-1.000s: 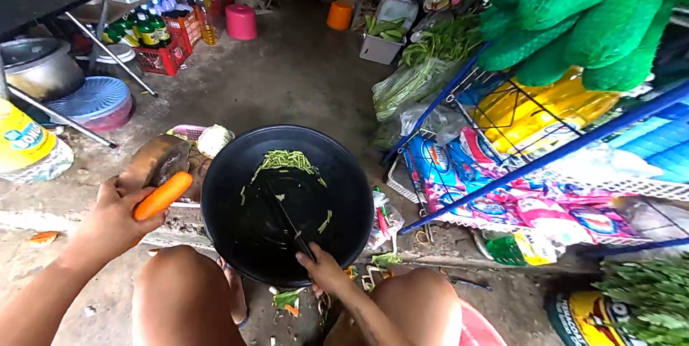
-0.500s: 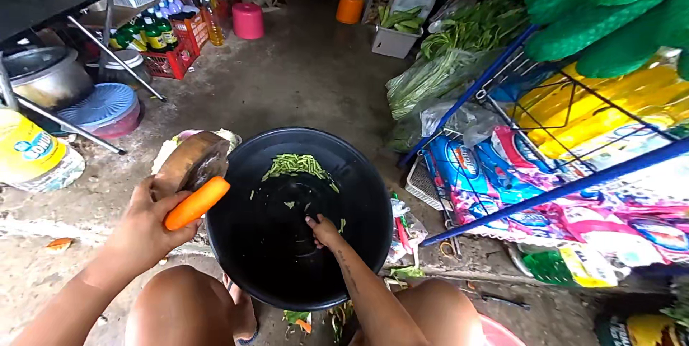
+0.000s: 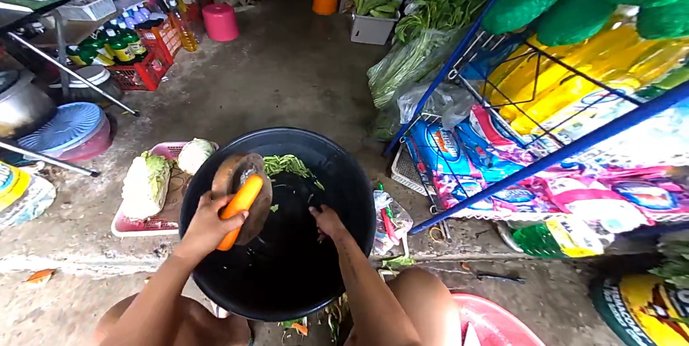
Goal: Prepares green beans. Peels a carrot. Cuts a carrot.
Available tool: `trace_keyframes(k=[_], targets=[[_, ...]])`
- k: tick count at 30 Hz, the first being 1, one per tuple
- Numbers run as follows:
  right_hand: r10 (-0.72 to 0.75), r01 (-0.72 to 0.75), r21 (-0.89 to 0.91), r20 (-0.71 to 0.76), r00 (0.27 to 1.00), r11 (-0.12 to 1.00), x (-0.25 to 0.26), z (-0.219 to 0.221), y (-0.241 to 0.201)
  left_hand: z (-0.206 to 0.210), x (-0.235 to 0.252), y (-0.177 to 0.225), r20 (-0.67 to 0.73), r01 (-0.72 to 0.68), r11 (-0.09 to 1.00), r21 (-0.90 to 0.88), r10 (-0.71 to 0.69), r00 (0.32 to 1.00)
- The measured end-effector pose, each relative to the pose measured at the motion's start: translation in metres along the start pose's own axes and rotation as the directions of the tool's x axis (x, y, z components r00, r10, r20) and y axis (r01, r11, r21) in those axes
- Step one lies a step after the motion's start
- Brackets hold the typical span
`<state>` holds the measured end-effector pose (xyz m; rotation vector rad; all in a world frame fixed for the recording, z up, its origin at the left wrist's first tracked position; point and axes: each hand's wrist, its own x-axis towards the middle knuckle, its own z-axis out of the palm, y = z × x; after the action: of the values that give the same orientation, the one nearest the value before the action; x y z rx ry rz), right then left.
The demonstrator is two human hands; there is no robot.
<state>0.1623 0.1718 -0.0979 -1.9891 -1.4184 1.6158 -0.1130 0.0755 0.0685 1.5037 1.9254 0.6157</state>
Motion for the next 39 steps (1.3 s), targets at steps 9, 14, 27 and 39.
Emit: trace_keyframes(k=[9,14,27,39], targets=[[-0.014,0.001,0.2,0.06,0.998,0.98,-0.002,0.002,0.005,0.088,0.04,-0.061,0.173,0.294,0.798,-0.526,-0.238,0.956],[-0.079,0.062,0.115,0.146,0.986,0.991,-0.006,0.004,-0.001,0.09,0.05,-0.093,0.192,0.439,0.542,-0.716,-0.452,0.871],[-0.504,0.355,0.59,0.103,0.858,0.725,-0.061,0.017,-0.032,0.075,0.027,-0.064,0.188,0.252,0.4,-0.881,-0.193,0.963],[-0.575,0.541,0.433,-0.063,0.816,0.721,-0.149,0.039,-0.056,0.073,-0.022,-0.021,0.255,0.2,0.413,-0.889,0.083,0.963]])
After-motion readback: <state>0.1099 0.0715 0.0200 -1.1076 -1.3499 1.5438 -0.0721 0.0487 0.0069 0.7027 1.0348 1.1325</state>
